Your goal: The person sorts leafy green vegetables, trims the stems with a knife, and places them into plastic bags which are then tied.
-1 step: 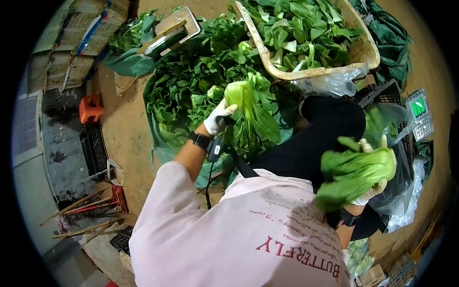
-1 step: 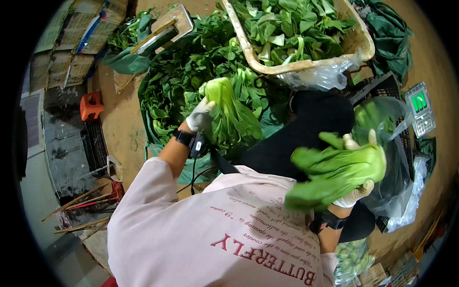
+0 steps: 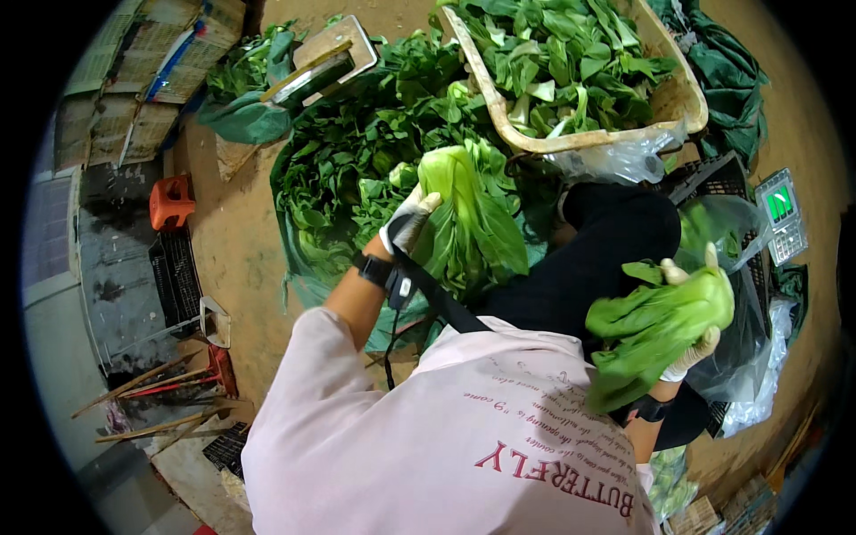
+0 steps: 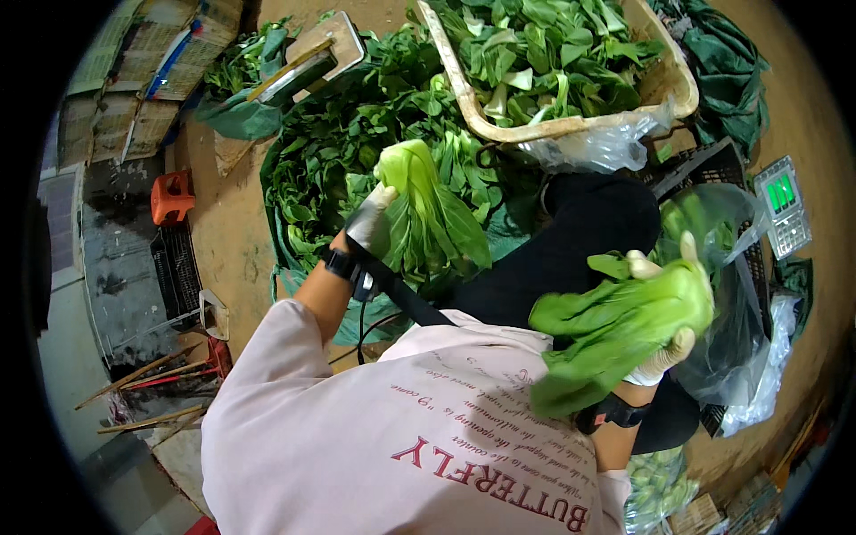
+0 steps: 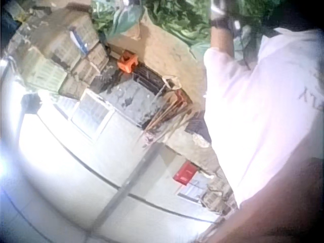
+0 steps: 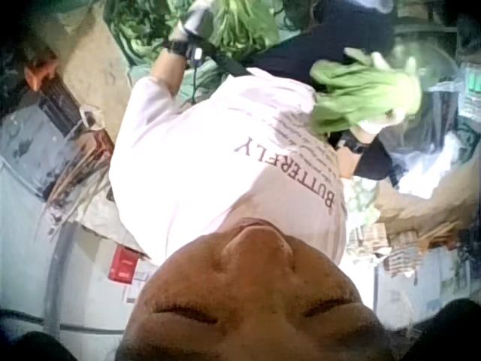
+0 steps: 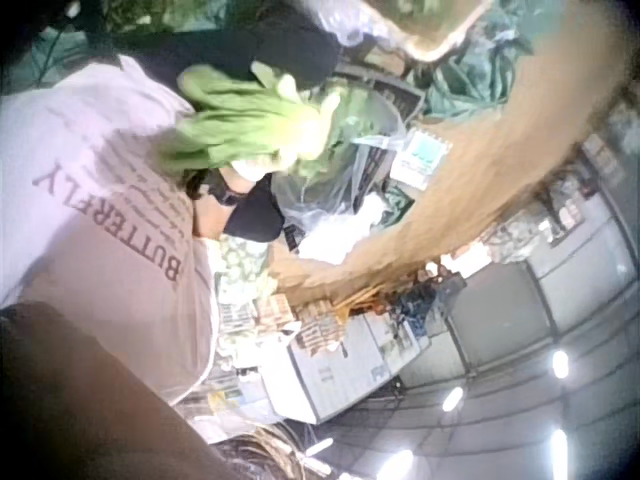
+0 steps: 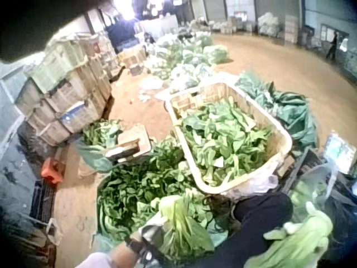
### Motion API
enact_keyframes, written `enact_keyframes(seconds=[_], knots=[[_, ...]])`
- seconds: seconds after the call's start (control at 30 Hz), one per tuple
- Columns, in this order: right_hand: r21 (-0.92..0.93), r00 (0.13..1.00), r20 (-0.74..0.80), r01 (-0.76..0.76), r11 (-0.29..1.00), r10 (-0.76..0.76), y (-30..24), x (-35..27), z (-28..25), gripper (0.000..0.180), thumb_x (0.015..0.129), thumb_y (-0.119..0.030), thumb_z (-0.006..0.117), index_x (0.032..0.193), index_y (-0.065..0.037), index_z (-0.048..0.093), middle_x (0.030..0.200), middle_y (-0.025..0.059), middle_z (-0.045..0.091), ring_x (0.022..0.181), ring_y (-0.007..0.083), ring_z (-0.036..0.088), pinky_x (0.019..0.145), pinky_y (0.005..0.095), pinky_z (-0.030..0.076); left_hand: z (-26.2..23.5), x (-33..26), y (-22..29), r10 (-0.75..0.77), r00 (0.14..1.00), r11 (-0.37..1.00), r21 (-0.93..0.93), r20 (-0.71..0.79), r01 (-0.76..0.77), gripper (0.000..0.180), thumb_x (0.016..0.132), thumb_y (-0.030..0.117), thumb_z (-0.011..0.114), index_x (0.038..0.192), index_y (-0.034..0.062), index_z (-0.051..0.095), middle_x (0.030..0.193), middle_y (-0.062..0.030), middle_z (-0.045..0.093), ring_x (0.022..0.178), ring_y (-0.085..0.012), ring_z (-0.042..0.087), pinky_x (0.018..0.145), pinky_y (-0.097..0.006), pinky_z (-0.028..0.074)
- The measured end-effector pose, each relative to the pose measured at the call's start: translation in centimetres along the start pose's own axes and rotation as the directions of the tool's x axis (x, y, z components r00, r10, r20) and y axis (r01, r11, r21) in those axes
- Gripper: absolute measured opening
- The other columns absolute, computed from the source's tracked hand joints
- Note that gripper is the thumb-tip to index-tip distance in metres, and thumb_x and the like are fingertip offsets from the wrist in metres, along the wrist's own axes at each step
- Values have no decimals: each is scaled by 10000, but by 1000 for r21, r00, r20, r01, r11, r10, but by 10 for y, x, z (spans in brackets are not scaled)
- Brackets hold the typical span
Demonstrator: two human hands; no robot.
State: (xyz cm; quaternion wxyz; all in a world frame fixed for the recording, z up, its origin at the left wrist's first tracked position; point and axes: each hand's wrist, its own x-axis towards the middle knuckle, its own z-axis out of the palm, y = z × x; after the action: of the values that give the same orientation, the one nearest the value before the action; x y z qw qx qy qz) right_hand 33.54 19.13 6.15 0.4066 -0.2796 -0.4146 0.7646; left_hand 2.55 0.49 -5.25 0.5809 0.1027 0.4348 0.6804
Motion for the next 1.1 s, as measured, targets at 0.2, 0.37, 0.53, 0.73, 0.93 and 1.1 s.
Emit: enact_keyframes(seconds=[0.2, 0.37, 0.53, 0.73, 0.93, 1.1], knots=[[-179, 986, 56, -146, 973, 158, -18, 9, 38, 928, 713, -426, 701, 1431, -10, 287, 1030, 187, 634, 926, 242, 611, 853, 360, 508, 110, -29, 49, 68, 960, 993, 71, 271, -90, 831, 768, 271, 721, 1427, 12, 287, 1403, -94, 408, 1287, -207, 390, 1087, -345, 291], [-411, 953, 225, -97, 907, 204, -19, 12, 17, 762, 749, -252, 732, 1382, -5, 388, 1195, 54, 535, 1112, 144, 501, 1015, 279, 354, 142, -21, 25, -26, 950, 960, 272, 312, -63, 795, 776, 232, 669, 1435, -9, 296, 1457, -106, 352, 1359, -201, 298, 1121, -347, 221], [-362, 943, 163, -215, 907, 289, -20, -1, 5, 722, 753, -200, 722, 1375, -20, 402, 1200, 48, 539, 1099, 145, 508, 1011, 281, 358, 141, -10, -1, -114, 930, 962, 273, 350, 15, 749, 794, 230, 641, 1424, -11, 315, 1438, -110, 373, 1338, -212, 325, 1121, -351, 219], [-376, 917, 222, -234, 897, 332, 3, -5, -12, 766, 762, -195, 765, 1397, -46, 363, 1174, 30, 548, 1074, 126, 507, 989, 269, 378, 140, 23, -13, -330, 896, 928, 274, 295, 252, 489, 964, 395, 470, 1266, 13, 511, 1184, -53, 597, 1059, -131, 564, 950, -297, 431], [-592, 867, 443, 92, 801, 227, -31, -16, -10, 951, 739, -314, 748, 1457, -3, 208, 1482, 151, 301, 1321, 241, 365, 1105, 339, 260, 164, 7, -5, -126, 897, 949, 315, 424, -16, 703, 740, 209, 788, 1324, 45, 432, 1246, -46, 532, 1126, -141, 506, 991, -319, 398], [-650, 983, 118, 182, 738, -138, -80, -34, -24, 952, 634, -240, 832, 1405, 5, 331, 1438, 136, 383, 1247, 203, 451, 1059, 339, 353, 167, -8, 3, 287, 784, 633, 506, 550, -586, 817, 606, 257, 872, 1281, 100, 440, 1277, -114, 549, 1269, -267, 452, 1105, -452, 240]])
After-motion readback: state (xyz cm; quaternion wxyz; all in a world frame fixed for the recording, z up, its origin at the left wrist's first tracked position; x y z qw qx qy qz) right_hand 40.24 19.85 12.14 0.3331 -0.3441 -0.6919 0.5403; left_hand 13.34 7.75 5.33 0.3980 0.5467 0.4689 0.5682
